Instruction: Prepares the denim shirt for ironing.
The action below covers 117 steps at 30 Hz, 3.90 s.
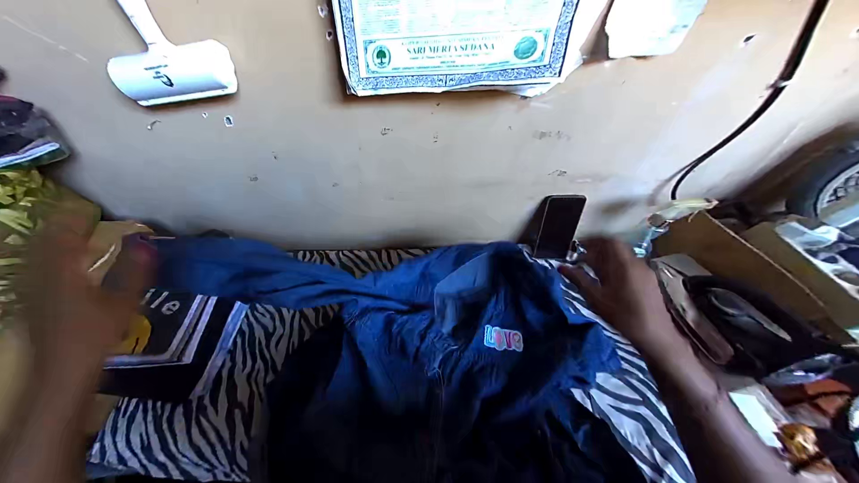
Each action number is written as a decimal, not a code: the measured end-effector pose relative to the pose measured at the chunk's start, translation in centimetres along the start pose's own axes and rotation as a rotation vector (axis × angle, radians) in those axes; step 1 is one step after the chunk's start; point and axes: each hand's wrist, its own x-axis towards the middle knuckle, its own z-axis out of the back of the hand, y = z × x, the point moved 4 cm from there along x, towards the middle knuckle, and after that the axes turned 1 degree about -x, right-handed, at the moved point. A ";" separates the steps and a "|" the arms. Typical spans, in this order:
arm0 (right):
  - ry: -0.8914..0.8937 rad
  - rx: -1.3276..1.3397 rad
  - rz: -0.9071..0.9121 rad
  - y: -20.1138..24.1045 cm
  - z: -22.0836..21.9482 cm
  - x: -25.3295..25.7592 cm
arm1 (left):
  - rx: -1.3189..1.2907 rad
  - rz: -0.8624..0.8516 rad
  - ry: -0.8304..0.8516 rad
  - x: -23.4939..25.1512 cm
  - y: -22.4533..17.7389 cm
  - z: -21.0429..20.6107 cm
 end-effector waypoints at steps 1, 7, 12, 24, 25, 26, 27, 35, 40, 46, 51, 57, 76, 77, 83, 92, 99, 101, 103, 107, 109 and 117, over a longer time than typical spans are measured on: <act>0.090 -0.107 -0.101 0.7 -1.2 -3.7 | -0.047 -0.019 0.182 -4.5 -3.2 -4.2; 0.479 -0.034 -0.435 -2.4 -10.4 -19.4 | -0.235 -0.024 1.080 -23.8 -7.1 -20.0; 0.705 -0.135 -0.387 -5.7 -1.9 -19.0 | -0.141 -0.199 1.323 -23.2 -9.6 -13.5; 0.894 -0.452 -0.399 0.6 -15.3 -2.3 | -0.409 -0.144 1.023 -21.9 -24.6 -23.6; 0.945 -0.436 -0.372 -0.2 -15.0 -2.0 | -0.383 -0.152 0.914 -20.9 -24.3 -23.3; 0.993 -0.373 -0.303 -1.0 -14.7 -1.7 | -0.318 -0.157 0.836 -19.5 -24.0 -23.2; 1.018 -0.255 -0.216 -1.5 -14.3 -1.2 | -0.224 -0.167 0.801 -18.0 -23.7 -23.6; 0.333 0.059 -0.095 -0.3 -11.0 0.2 | 0.285 -0.158 1.183 -12.3 -23.3 -31.7; 0.886 -0.078 0.149 2.8 -16.6 -3.2 | 0.305 -0.235 1.278 -10.9 -23.9 -34.2; 0.609 0.462 0.185 1.1 -15.1 -2.7 | -0.323 0.104 0.734 -2.1 -17.6 -31.9; 0.929 0.342 0.087 1.8 -16.4 -1.8 | -0.241 0.068 0.629 -5.4 -18.4 -25.8; 0.815 0.154 0.064 4.4 -21.2 -1.1 | -0.112 0.214 1.131 -17.5 -19.8 -28.2; 0.523 -0.133 -0.095 6.3 -20.7 -6.9 | 0.134 0.288 1.011 -15.4 -20.6 -31.6; 0.567 -0.195 -0.104 6.9 -20.8 -6.9 | 0.103 0.272 0.983 -15.4 -20.5 -31.6; 0.776 -0.354 -0.176 9.5 -20.2 -5.9 | -0.252 0.271 0.771 -16.0 -18.1 -30.7; 0.760 0.091 -0.189 9.4 -22.0 -3.8 | -0.684 0.435 0.695 -16.6 -16.7 -31.3; 0.634 0.560 -0.232 4.8 -24.2 -5.0 | -0.685 0.309 0.511 -16.9 -17.5 -32.8; 0.631 0.734 -0.268 4.0 -24.4 -5.3 | -0.663 0.283 0.493 -17.1 -17.7 -32.8; 0.634 0.816 -0.281 3.8 -24.5 -5.4 | -0.647 0.260 0.473 -17.3 -17.9 -32.9; 0.608 0.882 -0.247 3.6 -24.5 -5.6 | -0.738 0.288 0.534 -17.2 -17.6 -33.0; 0.596 0.846 -0.244 3.7 -24.4 -5.7 | -0.802 0.335 0.575 -17.2 -17.2 -33.1; 0.530 0.594 -0.292 4.7 -23.7 -5.9 | -0.881 0.425 0.571 -17.3 -16.9 -33.5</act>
